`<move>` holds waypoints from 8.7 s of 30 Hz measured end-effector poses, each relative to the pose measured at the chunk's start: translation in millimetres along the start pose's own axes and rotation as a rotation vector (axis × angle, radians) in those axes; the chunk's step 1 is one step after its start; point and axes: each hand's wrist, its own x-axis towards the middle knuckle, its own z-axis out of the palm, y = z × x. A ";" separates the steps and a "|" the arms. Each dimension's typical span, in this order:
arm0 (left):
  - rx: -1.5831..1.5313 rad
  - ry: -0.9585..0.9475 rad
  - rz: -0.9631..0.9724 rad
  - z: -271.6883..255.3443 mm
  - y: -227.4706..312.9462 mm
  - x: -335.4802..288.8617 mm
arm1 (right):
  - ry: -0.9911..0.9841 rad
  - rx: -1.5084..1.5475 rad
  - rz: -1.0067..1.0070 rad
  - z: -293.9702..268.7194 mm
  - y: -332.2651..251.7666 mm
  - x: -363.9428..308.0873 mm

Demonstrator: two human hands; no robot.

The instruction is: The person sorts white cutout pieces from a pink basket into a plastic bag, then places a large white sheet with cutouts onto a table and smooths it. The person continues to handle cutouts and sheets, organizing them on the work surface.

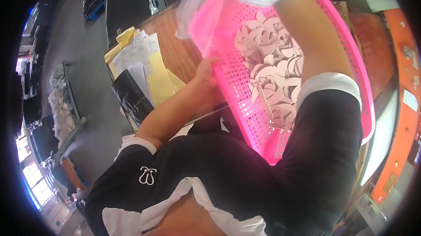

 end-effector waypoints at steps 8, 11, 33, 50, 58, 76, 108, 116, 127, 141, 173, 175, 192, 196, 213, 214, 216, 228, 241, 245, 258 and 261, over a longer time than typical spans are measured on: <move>-0.123 -0.133 -0.148 39.6 -38.5 -42.5 | -0.428 -0.472 -0.147 -131.9 -84.4 -9.9; -0.050 -0.109 -0.214 36.3 -50.7 -55.6 | -0.497 -0.498 -0.191 -122.8 -84.2 -5.2; 0.243 0.085 -0.188 -9.7 8.5 -87.9 | -0.367 0.024 -0.030 -8.6 -95.9 -12.4; 0.956 0.002 0.714 -52.6 42.6 -65.3 | -0.488 0.024 0.030 36.6 -76.8 -29.2; 1.392 -0.414 0.418 -30.1 22.9 -94.0 | -0.526 -0.066 0.051 14.2 -55.1 -34.8; 1.045 -0.543 0.241 -37.9 8.9 -79.8 | -0.765 -0.167 0.107 12.8 -47.8 -73.1; 0.842 -0.380 -0.224 -21.9 10.1 -80.4 | -0.901 -0.322 -0.095 -1.2 -32.9 -93.6; 0.961 -0.515 -0.126 -11.3 25.9 -78.5 | -1.273 -0.156 -0.009 22.5 -35.3 -109.6; 0.785 -0.463 -0.064 -3.7 48.8 -67.7 | -1.307 -0.128 0.009 -2.0 -18.8 -105.8; 0.317 -0.302 0.238 12.9 117.7 -57.9 | -0.722 0.028 0.471 -26.1 18.0 -180.9; 1.362 0.438 0.662 -22.4 71.3 -98.8 | 0.440 0.195 0.320 46.5 191.9 31.9; 1.337 0.380 0.582 -23.1 67.1 -93.0 | 0.472 0.255 0.301 59.2 166.9 4.9; 1.308 0.506 0.797 -97.9 133.5 -29.1 | 0.676 1.220 0.347 76.8 -203.7 -287.5; 1.734 0.809 0.610 -97.8 173.9 24.4 | 0.527 1.236 0.293 79.7 -231.4 -298.3; 1.653 0.770 0.651 -47.3 140.8 101.0 | 0.122 1.218 0.308 102.2 -228.3 -257.7; 1.625 0.717 0.700 -51.6 138.1 104.0 | 0.123 1.214 0.295 100.5 -227.9 -249.3; 1.594 0.692 0.800 -59.7 134.3 103.9 | 0.132 1.232 0.269 96.5 -225.2 -233.3; 0.972 0.148 0.959 -4.8 142.6 -95.0 | 0.610 0.868 0.372 93.2 -231.4 -149.5; 1.604 0.049 0.633 4.1 27.2 -20.3 | 0.653 2.128 0.381 70.8 -200.8 -193.6; 1.926 0.202 0.870 18.0 38.1 -13.1 | 0.619 2.320 0.346 40.5 -191.6 -230.0; 1.641 0.292 1.087 3.1 124.9 -57.8 | 0.522 2.660 0.360 65.3 -195.9 -311.5; 2.013 0.524 0.901 -27.3 127.3 -7.3 | 0.516 2.633 0.460 60.7 -197.0 -309.9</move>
